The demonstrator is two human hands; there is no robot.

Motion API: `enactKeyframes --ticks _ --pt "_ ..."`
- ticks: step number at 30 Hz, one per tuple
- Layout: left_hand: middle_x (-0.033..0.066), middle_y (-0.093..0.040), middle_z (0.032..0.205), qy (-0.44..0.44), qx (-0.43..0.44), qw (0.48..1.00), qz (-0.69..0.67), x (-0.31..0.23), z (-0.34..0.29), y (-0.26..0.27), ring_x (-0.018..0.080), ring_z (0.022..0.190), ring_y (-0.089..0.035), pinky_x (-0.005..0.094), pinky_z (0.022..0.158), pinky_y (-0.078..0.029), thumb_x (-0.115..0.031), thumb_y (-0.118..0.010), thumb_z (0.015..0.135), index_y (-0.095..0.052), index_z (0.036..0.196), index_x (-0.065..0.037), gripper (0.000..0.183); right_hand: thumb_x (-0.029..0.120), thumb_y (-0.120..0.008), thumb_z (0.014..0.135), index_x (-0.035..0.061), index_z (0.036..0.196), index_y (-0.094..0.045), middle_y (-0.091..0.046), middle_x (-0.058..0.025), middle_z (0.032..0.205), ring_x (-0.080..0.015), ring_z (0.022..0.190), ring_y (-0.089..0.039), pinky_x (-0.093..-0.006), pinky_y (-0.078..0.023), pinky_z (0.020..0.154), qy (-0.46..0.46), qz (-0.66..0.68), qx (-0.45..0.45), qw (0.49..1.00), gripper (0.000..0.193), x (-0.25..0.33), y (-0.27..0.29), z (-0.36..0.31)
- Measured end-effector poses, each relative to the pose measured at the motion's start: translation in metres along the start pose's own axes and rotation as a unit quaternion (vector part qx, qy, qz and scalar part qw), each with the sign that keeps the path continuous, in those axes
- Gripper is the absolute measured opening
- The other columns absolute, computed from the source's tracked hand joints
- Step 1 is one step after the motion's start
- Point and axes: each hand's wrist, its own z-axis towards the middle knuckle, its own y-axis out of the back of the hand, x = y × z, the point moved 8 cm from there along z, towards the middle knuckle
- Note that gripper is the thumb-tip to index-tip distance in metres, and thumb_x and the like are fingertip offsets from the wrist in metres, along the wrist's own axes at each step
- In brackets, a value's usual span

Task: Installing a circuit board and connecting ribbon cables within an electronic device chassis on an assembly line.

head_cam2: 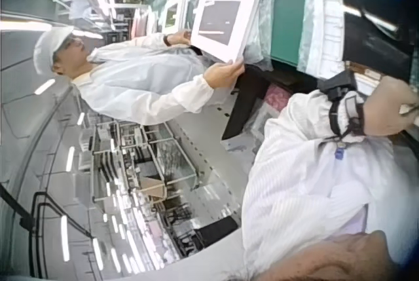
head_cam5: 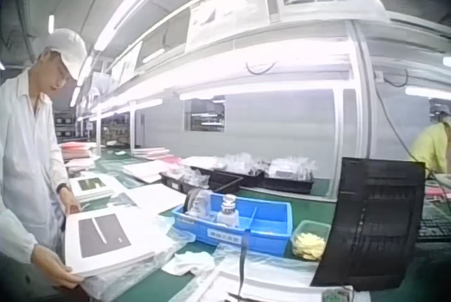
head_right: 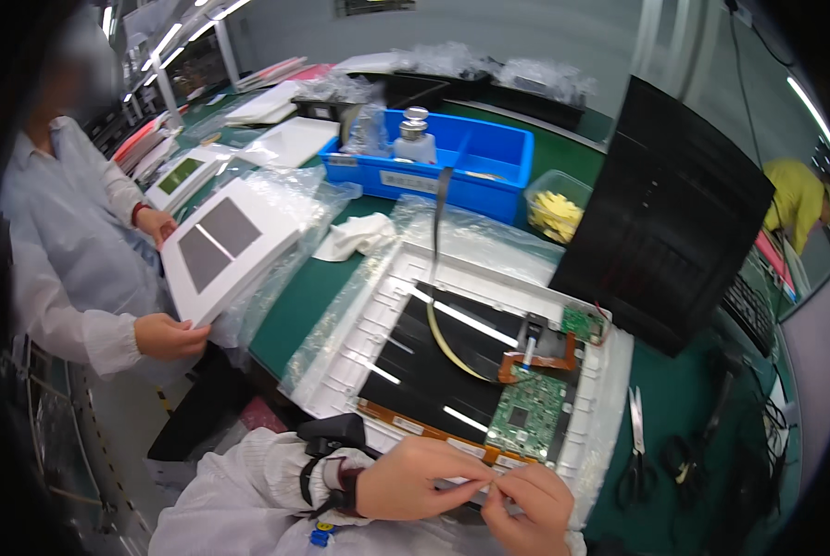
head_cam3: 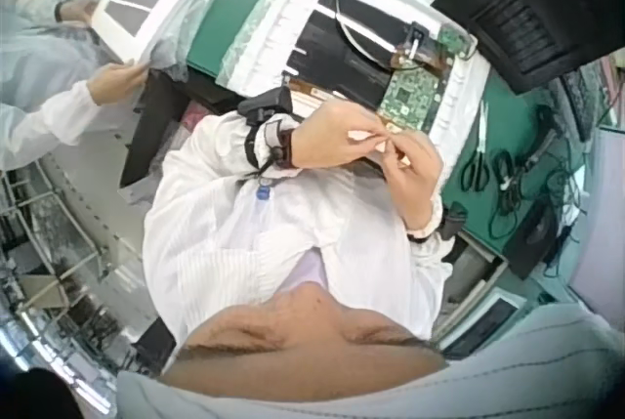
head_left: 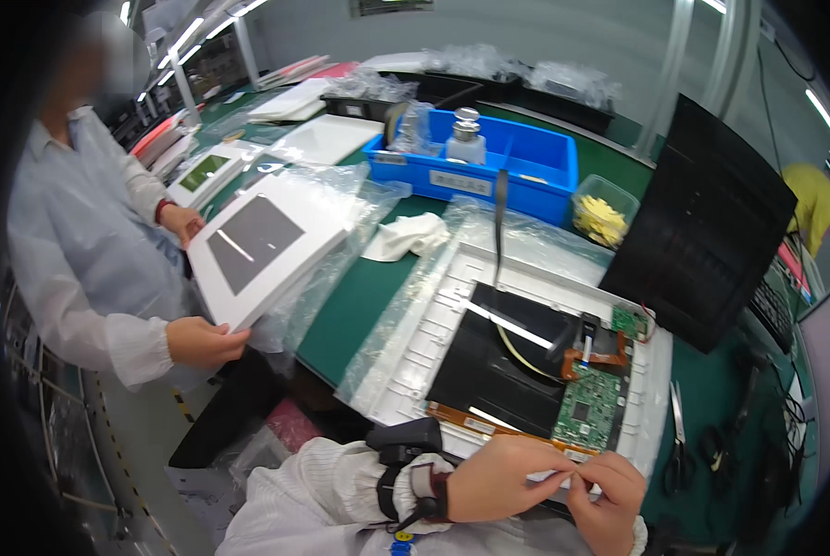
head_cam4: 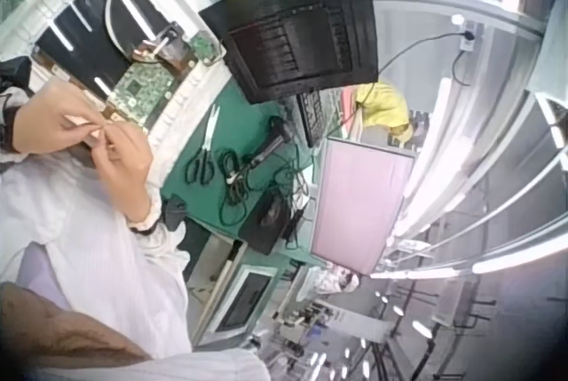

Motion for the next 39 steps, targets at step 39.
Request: enactKeyframes --ticks 39 --pt "0.0118 -0.064 0.079 0.049 -0.016 0.999 -0.012 0.007 -0.002 0.007 0.0213 0.068 -0.063 0.0249 0.059 -0.050 -0.003 -0.062 0.071 -0.064 0.088 -0.001 0.017 -0.003 -0.060 0.069 -0.0021 0.077 -0.058 -0.056 -0.0104 0.074 -0.0183 0.060 -0.053 -0.0245 -0.043 0.050 -0.034 0.085 0.024 0.996 0.008 -0.020 -0.007 0.001"
